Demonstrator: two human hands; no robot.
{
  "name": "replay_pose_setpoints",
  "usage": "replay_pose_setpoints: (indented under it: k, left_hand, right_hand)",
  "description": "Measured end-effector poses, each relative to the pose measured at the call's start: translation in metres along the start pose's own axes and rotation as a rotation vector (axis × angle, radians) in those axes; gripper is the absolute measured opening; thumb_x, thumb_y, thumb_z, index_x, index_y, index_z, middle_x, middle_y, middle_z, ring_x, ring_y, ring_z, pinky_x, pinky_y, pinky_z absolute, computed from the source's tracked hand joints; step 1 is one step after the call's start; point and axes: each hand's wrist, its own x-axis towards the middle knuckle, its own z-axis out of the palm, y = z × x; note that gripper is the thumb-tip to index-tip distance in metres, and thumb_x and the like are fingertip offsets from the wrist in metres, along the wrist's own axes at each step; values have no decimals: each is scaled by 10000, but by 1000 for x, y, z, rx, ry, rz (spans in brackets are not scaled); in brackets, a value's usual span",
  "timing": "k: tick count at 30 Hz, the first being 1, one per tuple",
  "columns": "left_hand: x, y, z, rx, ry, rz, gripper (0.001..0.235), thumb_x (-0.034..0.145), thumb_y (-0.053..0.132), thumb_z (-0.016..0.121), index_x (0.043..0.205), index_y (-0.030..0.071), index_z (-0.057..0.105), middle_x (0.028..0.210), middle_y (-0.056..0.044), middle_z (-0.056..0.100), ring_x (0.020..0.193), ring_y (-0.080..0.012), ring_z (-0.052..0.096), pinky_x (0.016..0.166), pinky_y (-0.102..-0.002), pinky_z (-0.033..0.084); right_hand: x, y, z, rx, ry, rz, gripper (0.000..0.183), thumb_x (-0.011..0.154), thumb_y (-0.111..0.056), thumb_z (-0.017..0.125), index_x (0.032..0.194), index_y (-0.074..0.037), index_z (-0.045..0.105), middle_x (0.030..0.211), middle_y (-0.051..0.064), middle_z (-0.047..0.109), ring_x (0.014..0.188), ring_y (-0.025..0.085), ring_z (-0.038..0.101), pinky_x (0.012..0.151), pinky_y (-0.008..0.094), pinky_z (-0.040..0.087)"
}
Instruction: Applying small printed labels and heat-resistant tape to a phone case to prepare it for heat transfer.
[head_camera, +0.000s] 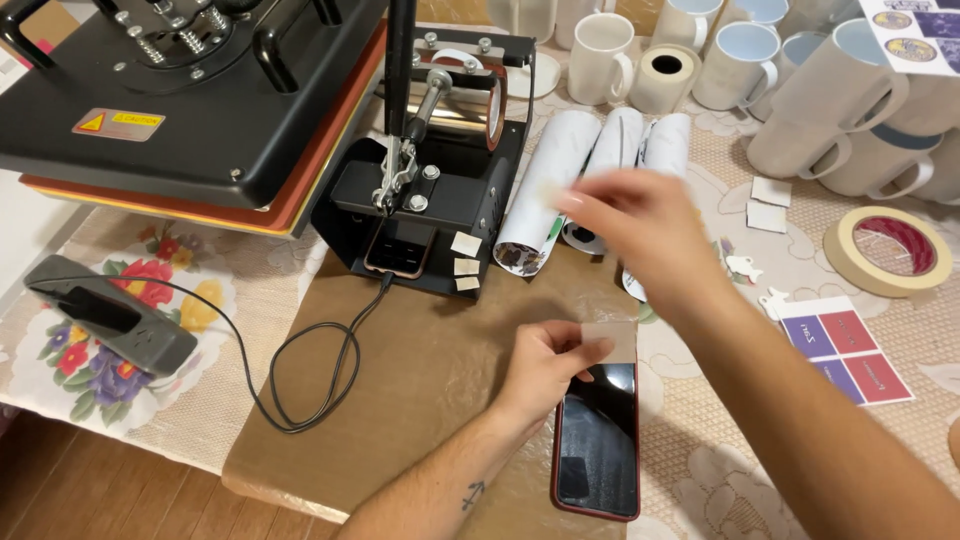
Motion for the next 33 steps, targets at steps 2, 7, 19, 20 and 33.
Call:
replay_pose_setpoints:
  k: [2, 7, 19, 20, 33]
  left_hand:
    - [-3, 11, 2, -20, 22, 23, 228, 757, 103, 876, 896, -40, 766, 629, -93, 641, 498, -151, 664, 481, -210, 527]
    - [-19, 28, 7, 29, 38, 140, 73, 845, 76, 784, 880, 12, 778, 715, -16, 711, 581, -50, 567, 529, -185, 453]
    - [-18, 23, 6, 11, 83, 234, 112, 831, 73, 795, 900, -14, 779, 767, -47, 715, 676, -84, 618, 581, -214, 518]
    - [-19, 22, 7, 11, 83, 228, 112, 831, 73, 795, 900, -14, 779, 767, -47, 715, 676, -84, 618, 581, -214, 518]
    - [-22, 25, 12, 51, 109, 343, 76, 834, 55, 793, 875, -7, 775, 778, -34, 689, 715, -87, 619, 633, -223, 511]
  right_hand:
    - [-37, 23, -13, 38, 118, 52, 281, 845, -327, 804, 1008, -101, 772, 745, 55, 673, 732, 135, 577, 729, 309, 518]
    - [-102, 121, -6, 420, 243, 111, 99, 854, -137, 774, 907, -60, 740, 736, 9, 631, 620, 112, 450, 593, 238, 400]
    - [-98, 133, 10, 508, 348, 45, 58, 848, -61, 772, 884, -31, 737, 815, 33, 670, 782, 125, 588, 740, 248, 497]
    - [-98, 132, 10, 508, 350, 51, 58, 848, -61, 772, 884, -31, 737, 815, 33, 670, 782, 125, 588, 740, 248, 497]
    - [-101, 131, 11, 396, 377, -40, 61, 849, -59, 779, 868, -59, 721, 808, 19, 657, 756, 103, 543, 712, 228, 456]
